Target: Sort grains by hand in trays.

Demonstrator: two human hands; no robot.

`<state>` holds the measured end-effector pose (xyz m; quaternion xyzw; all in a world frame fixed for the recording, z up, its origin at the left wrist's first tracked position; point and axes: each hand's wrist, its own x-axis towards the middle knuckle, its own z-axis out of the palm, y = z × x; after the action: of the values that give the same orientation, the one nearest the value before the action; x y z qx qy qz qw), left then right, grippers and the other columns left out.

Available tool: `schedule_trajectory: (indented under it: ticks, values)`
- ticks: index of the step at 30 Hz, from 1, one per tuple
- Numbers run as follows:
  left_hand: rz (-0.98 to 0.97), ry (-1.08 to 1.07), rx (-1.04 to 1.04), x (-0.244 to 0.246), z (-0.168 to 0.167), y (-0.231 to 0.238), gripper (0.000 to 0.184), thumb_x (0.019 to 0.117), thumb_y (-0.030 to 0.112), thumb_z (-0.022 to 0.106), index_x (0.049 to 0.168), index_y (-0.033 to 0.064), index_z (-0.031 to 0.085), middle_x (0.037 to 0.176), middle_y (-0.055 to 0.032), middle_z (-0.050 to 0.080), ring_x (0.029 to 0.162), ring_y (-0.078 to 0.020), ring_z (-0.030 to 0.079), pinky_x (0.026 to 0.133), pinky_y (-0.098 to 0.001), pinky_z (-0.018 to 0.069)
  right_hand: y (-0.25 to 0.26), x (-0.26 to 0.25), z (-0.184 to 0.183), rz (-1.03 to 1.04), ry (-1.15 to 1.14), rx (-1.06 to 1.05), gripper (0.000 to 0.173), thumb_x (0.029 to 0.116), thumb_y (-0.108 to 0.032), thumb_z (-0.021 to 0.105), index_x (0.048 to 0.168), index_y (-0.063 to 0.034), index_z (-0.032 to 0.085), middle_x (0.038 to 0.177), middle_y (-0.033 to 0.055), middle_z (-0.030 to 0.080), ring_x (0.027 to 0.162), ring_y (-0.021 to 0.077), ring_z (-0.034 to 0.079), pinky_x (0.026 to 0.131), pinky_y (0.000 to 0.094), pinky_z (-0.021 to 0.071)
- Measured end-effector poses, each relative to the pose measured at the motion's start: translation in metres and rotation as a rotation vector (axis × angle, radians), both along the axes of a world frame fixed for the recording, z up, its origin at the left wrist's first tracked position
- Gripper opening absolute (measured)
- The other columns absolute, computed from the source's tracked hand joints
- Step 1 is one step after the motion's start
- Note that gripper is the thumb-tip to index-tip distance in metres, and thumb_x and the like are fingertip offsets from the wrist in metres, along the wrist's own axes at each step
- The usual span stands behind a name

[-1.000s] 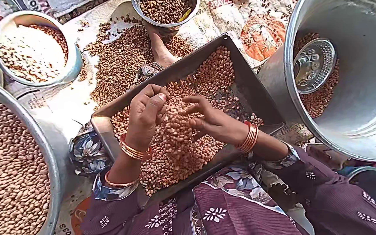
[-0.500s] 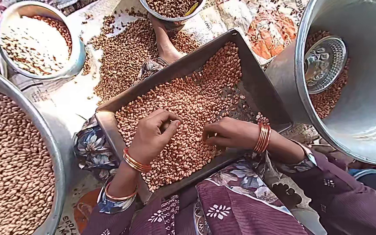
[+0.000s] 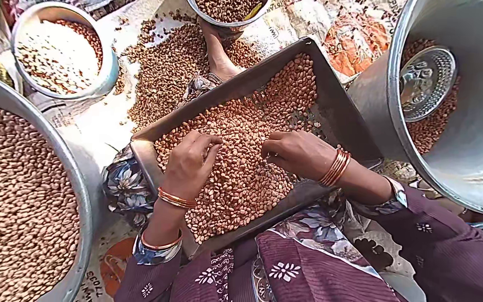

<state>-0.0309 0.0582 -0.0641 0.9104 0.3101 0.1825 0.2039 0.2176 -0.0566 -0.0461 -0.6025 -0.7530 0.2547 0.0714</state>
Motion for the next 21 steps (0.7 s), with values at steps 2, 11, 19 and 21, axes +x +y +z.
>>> schedule_trajectory:
  ticks: [2, 11, 19, 21]
  values:
    - [-0.04, -0.036, -0.03, 0.005, -0.002, -0.001, 0.019, 0.098, 0.013, 0.062, 0.108, 0.0037, 0.075, 0.081, -0.0101, 0.06, 0.064, -0.0184, 0.052, 0.059, -0.0304, 0.0446, 0.009, -0.003, 0.009, -0.027, 0.012, 0.078, 0.011, 0.0935, -0.014, 0.071, 0.105, -0.0139, 0.074, 0.092, 0.0075, 0.066, 0.072, 0.0254, 0.067, 0.057, 0.0449, 0.055]
    - [-0.113, 0.104, -0.133, 0.023, -0.004, 0.0, 0.019, 0.0983, 0.012, 0.066, 0.112, 0.0029, 0.075, 0.089, -0.0151, 0.067, 0.076, -0.0293, 0.067, 0.069, -0.0451, 0.057, 0.032, -0.027, -0.007, -0.066, 0.002, 0.117, 0.015, 0.0957, -0.012, 0.068, 0.109, -0.0119, 0.076, 0.102, 0.0143, 0.067, 0.074, 0.0302, 0.069, 0.057, 0.0463, 0.0563]
    - [-0.119, 0.165, -0.092, 0.027, -0.007, -0.001, 0.018, 0.0984, 0.011, 0.067, 0.112, 0.0034, 0.075, 0.091, -0.0161, 0.066, 0.078, -0.032, 0.068, 0.068, -0.0471, 0.0573, 0.039, -0.021, -0.019, -0.119, 0.138, 0.18, 0.014, 0.0955, -0.02, 0.069, 0.098, -0.0065, 0.069, 0.091, 0.0105, 0.064, 0.069, 0.0247, 0.065, 0.058, 0.0427, 0.0543]
    - [-0.118, 0.149, -0.07, 0.027, -0.008, -0.001, 0.016, 0.0981, 0.012, 0.067, 0.108, 0.0009, 0.074, 0.089, -0.0168, 0.065, 0.077, -0.033, 0.068, 0.067, -0.0474, 0.0573, 0.042, -0.022, -0.014, -0.144, 0.169, 0.164, 0.009, 0.0955, -0.015, 0.065, 0.099, -0.0071, 0.067, 0.088, 0.0082, 0.067, 0.07, 0.0225, 0.066, 0.061, 0.0423, 0.0553]
